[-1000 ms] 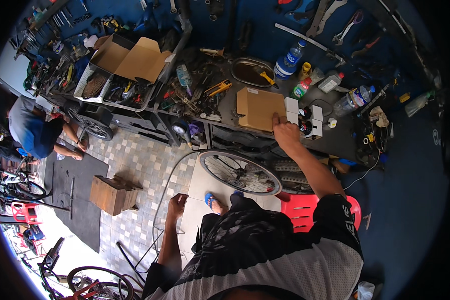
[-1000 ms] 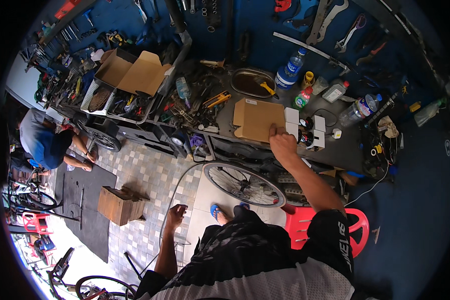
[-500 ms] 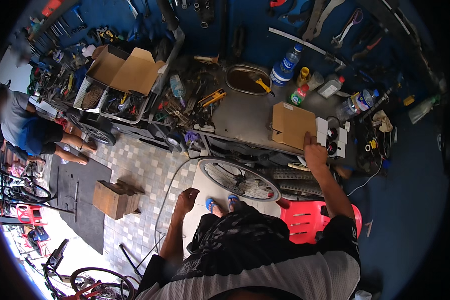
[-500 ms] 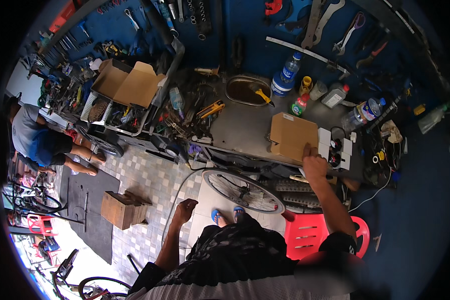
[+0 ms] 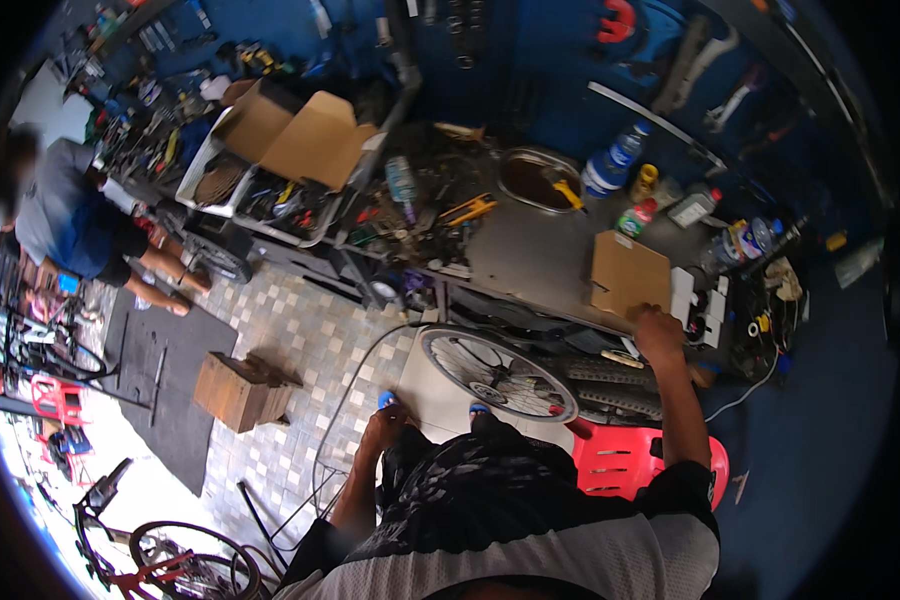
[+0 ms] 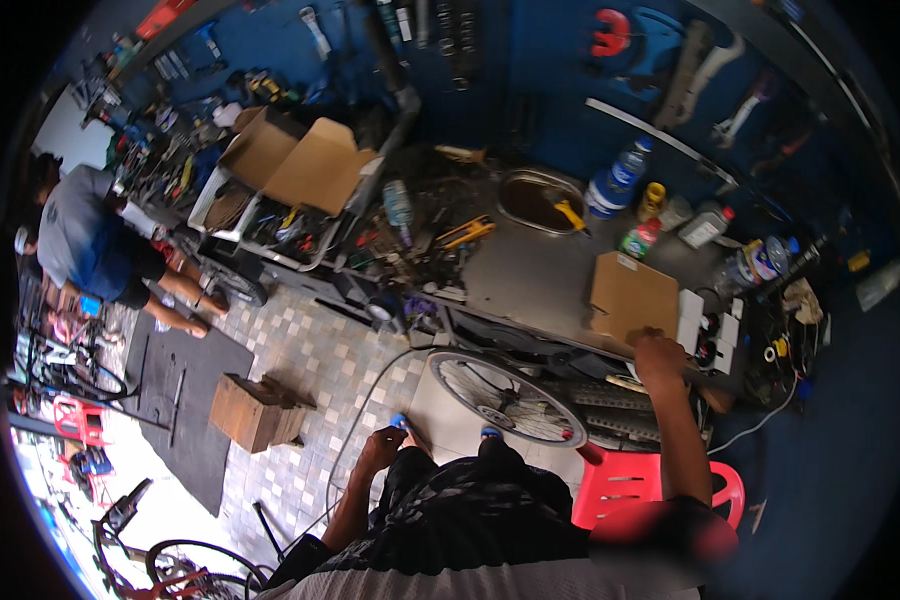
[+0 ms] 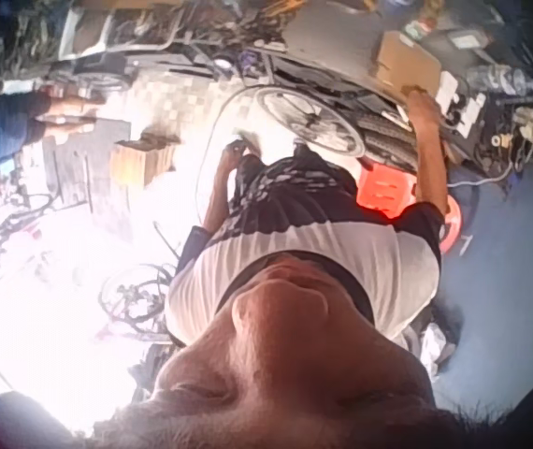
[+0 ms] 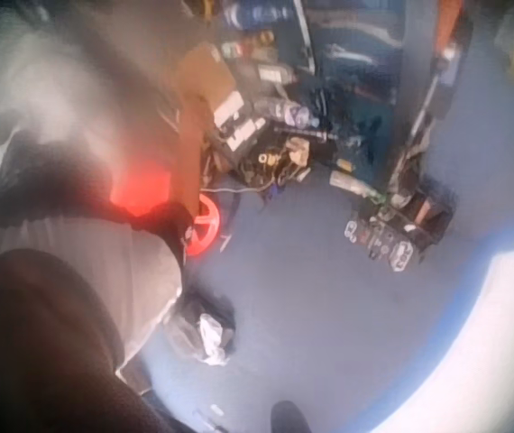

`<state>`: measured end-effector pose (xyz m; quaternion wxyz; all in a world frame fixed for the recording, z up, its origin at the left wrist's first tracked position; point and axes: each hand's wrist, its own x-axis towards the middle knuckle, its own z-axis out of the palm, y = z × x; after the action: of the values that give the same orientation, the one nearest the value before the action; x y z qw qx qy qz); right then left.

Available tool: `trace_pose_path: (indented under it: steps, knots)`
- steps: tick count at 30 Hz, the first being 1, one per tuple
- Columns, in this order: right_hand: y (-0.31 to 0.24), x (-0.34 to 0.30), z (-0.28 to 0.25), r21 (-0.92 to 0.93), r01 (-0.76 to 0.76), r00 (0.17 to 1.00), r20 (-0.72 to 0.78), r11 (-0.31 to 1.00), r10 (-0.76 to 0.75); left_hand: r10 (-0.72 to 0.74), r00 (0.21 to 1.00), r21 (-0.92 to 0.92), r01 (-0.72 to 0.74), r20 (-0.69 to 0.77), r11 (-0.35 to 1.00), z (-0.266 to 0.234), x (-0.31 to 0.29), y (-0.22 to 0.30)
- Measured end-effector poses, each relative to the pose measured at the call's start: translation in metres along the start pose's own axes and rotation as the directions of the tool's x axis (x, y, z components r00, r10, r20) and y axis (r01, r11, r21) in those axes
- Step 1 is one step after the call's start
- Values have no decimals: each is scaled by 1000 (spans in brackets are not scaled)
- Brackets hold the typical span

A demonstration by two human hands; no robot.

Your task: The person organizes bicycle parts and tools in a workshop. They move a cardboard box, sort small components into trays, handle a bicycle wheel and cassette, and arrange tools on the workbench.

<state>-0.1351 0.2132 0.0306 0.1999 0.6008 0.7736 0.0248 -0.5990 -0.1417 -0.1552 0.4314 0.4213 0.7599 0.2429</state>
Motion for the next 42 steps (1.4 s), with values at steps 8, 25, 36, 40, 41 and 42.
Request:
trace_pose_path:
  steps: [8,25,36,40,41,42]
  knots:
    - [-228,-26,-115,301,246,966,-156,921,-207,-55,996,-53,51,-71,997,-95,-20,-96]
    - [-488,32,-223,417,534,799,-532,735,-280,-236,928,-470,77,-289,879,-307,12,-161]
    - [-557,167,-253,280,579,755,-540,766,-373,185,904,-350,-329,-386,877,-398,154,41]
    - [-565,183,-231,236,688,627,-669,686,-399,191,818,-372,-437,-542,819,-433,199,83]
    - [-565,177,-234,246,712,604,-692,658,-396,189,779,-377,-482,-598,791,-442,215,91]
    - [-564,172,-236,255,732,583,-713,632,-388,120,780,-426,-455,-614,782,-453,229,99]
